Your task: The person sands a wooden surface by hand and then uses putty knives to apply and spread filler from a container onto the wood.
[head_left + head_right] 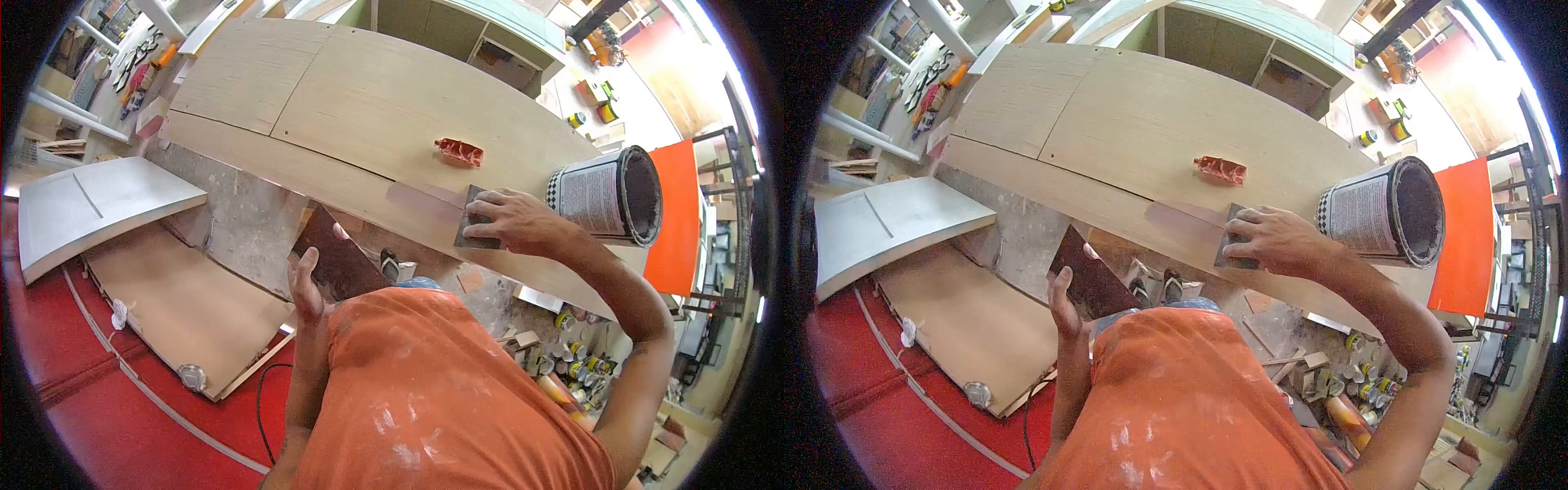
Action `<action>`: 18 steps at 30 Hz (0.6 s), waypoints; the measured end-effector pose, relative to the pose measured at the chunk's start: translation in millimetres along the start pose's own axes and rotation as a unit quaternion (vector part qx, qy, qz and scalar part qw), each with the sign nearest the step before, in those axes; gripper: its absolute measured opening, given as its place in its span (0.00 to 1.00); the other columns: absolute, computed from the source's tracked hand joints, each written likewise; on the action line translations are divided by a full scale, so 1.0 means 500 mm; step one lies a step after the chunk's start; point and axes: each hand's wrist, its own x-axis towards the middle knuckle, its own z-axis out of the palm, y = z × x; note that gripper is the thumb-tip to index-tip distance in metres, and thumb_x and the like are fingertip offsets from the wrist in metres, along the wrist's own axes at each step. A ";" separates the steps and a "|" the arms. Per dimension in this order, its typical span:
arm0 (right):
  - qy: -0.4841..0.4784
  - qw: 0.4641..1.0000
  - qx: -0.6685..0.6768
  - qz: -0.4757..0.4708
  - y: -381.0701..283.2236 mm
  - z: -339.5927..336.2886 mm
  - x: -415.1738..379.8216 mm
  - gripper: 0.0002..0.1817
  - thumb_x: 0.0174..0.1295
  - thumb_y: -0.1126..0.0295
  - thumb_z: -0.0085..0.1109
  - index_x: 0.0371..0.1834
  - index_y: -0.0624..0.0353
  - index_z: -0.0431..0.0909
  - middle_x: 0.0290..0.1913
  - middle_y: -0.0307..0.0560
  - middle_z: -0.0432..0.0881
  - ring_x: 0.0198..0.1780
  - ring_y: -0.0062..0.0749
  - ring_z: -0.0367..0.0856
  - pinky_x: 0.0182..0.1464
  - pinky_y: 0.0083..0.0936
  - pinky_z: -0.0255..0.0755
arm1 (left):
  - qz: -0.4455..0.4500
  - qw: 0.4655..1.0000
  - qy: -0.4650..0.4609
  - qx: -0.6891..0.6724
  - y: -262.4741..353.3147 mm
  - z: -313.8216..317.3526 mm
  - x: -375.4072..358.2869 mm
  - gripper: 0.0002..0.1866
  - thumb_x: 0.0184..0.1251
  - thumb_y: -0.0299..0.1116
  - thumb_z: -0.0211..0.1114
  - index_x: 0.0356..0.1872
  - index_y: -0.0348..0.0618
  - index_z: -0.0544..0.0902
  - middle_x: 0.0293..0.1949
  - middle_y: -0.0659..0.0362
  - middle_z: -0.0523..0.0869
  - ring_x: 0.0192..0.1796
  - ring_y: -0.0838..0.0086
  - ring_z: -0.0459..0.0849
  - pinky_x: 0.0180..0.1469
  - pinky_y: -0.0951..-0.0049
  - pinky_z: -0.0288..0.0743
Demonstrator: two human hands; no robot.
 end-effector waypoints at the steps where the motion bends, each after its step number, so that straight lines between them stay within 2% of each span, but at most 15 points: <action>1: 0.001 1.000 0.000 0.001 0.002 0.001 -0.007 0.25 0.48 0.71 0.67 0.53 0.42 0.78 0.57 0.41 0.74 0.64 0.40 0.70 0.65 0.35 0.68 | 0.002 1.000 0.008 -0.009 0.002 0.006 -0.001 0.20 0.66 0.31 0.60 0.58 0.36 0.73 0.52 0.53 0.80 0.50 0.67 0.81 0.53 0.67 0.75; 4: -0.010 1.000 0.004 0.012 0.000 0.003 -0.021 0.25 0.49 0.71 0.65 0.54 0.41 0.78 0.58 0.40 0.73 0.63 0.40 0.70 0.63 0.35 0.68 | -0.019 1.000 0.012 0.003 0.000 -0.007 0.002 0.20 0.67 0.30 0.59 0.58 0.36 0.73 0.52 0.53 0.80 0.50 0.67 0.81 0.53 0.67 0.76; 7: -0.007 0.999 0.014 0.047 -0.016 -0.013 -0.026 0.20 0.52 0.73 0.62 0.50 0.42 0.81 0.54 0.42 0.77 0.60 0.39 0.74 0.61 0.36 0.69 | -0.031 0.999 0.032 0.015 -0.004 -0.005 0.003 0.19 0.67 0.30 0.59 0.58 0.35 0.73 0.52 0.53 0.81 0.51 0.66 0.81 0.53 0.66 0.77; 8: -0.087 0.992 -0.007 0.087 -0.025 -0.027 -0.017 0.18 0.53 0.73 0.61 0.48 0.45 0.82 0.52 0.43 0.78 0.58 0.40 0.75 0.60 0.36 0.69 | -0.032 0.999 0.026 0.015 -0.003 -0.001 -0.002 0.19 0.67 0.30 0.59 0.58 0.35 0.73 0.52 0.53 0.81 0.51 0.66 0.81 0.53 0.66 0.77; 9: -0.164 0.978 -0.028 0.127 -0.031 -0.043 -0.012 0.16 0.54 0.73 0.60 0.47 0.47 0.84 0.49 0.45 0.80 0.55 0.40 0.77 0.59 0.37 0.69 | -0.048 0.998 -0.018 0.018 0.002 0.006 -0.004 0.20 0.67 0.32 0.59 0.59 0.39 0.71 0.52 0.53 0.80 0.52 0.65 0.81 0.55 0.64 0.76; 10: -0.160 0.977 -0.031 0.135 -0.038 -0.057 -0.016 0.16 0.54 0.73 0.60 0.47 0.47 0.84 0.49 0.45 0.80 0.55 0.40 0.77 0.59 0.37 0.69 | -0.064 0.996 -0.063 0.021 0.006 0.014 -0.002 0.21 0.68 0.33 0.59 0.60 0.42 0.69 0.53 0.54 0.79 0.53 0.64 0.80 0.56 0.62 0.76; 12: 0.050 0.965 0.108 0.233 -0.061 -0.074 -0.026 0.17 0.56 0.78 0.57 0.49 0.53 0.84 0.48 0.49 0.82 0.55 0.42 0.78 0.61 0.37 0.70 | -0.098 0.992 -0.075 -0.005 0.006 0.026 -0.009 0.21 0.68 0.34 0.59 0.60 0.41 0.71 0.53 0.54 0.80 0.53 0.64 0.81 0.56 0.62 0.76; 13: 0.049 0.966 0.102 0.234 -0.072 -0.076 -0.027 0.17 0.56 0.78 0.57 0.49 0.53 0.84 0.48 0.49 0.82 0.55 0.42 0.78 0.61 0.37 0.70 | -0.128 0.988 -0.079 -0.032 0.002 0.035 -0.012 0.20 0.69 0.35 0.58 0.59 0.41 0.72 0.53 0.54 0.80 0.53 0.64 0.81 0.56 0.61 0.77; 14: 0.172 0.935 0.205 0.234 -0.091 -0.072 -0.025 0.20 0.55 0.82 0.55 0.52 0.55 0.83 0.51 0.50 0.81 0.58 0.43 0.78 0.61 0.37 0.71 | -0.127 0.988 -0.078 -0.037 -0.001 0.049 -0.016 0.20 0.69 0.35 0.58 0.59 0.41 0.72 0.53 0.54 0.80 0.53 0.64 0.81 0.56 0.61 0.77; 15: 0.293 0.878 0.304 0.227 -0.115 -0.065 -0.022 0.23 0.55 0.85 0.54 0.55 0.57 0.81 0.54 0.51 0.80 0.60 0.44 0.77 0.62 0.36 0.71 | -0.176 0.976 -0.076 -0.107 -0.004 0.065 -0.018 0.20 0.70 0.36 0.57 0.59 0.41 0.73 0.53 0.55 0.81 0.53 0.65 0.82 0.55 0.61 0.77; 16: 0.352 0.856 0.324 0.198 -0.145 -0.058 -0.011 0.26 0.55 0.88 0.54 0.58 0.57 0.79 0.58 0.54 0.78 0.63 0.46 0.75 0.64 0.35 0.70 | -0.222 0.957 -0.075 -0.174 -0.006 0.079 -0.020 0.20 0.70 0.37 0.56 0.60 0.42 0.74 0.52 0.56 0.81 0.52 0.66 0.82 0.54 0.62 0.78; 17: 0.377 0.864 0.274 0.190 -0.175 -0.046 -0.002 0.25 0.55 0.84 0.60 0.59 0.58 0.78 0.60 0.54 0.76 0.63 0.45 0.75 0.64 0.34 0.70 | -0.217 0.958 -0.077 -0.173 -0.009 0.089 -0.024 0.20 0.70 0.37 0.56 0.60 0.42 0.74 0.52 0.56 0.81 0.52 0.66 0.82 0.54 0.62 0.78; 18: 0.464 0.832 0.289 0.094 -0.206 -0.021 0.022 0.25 0.55 0.80 0.64 0.59 0.59 0.78 0.62 0.54 0.74 0.65 0.45 0.73 0.64 0.36 0.69 | -0.246 0.942 -0.095 -0.208 -0.011 0.097 -0.030 0.20 0.71 0.39 0.55 0.60 0.41 0.74 0.52 0.56 0.82 0.52 0.67 0.82 0.54 0.63 0.78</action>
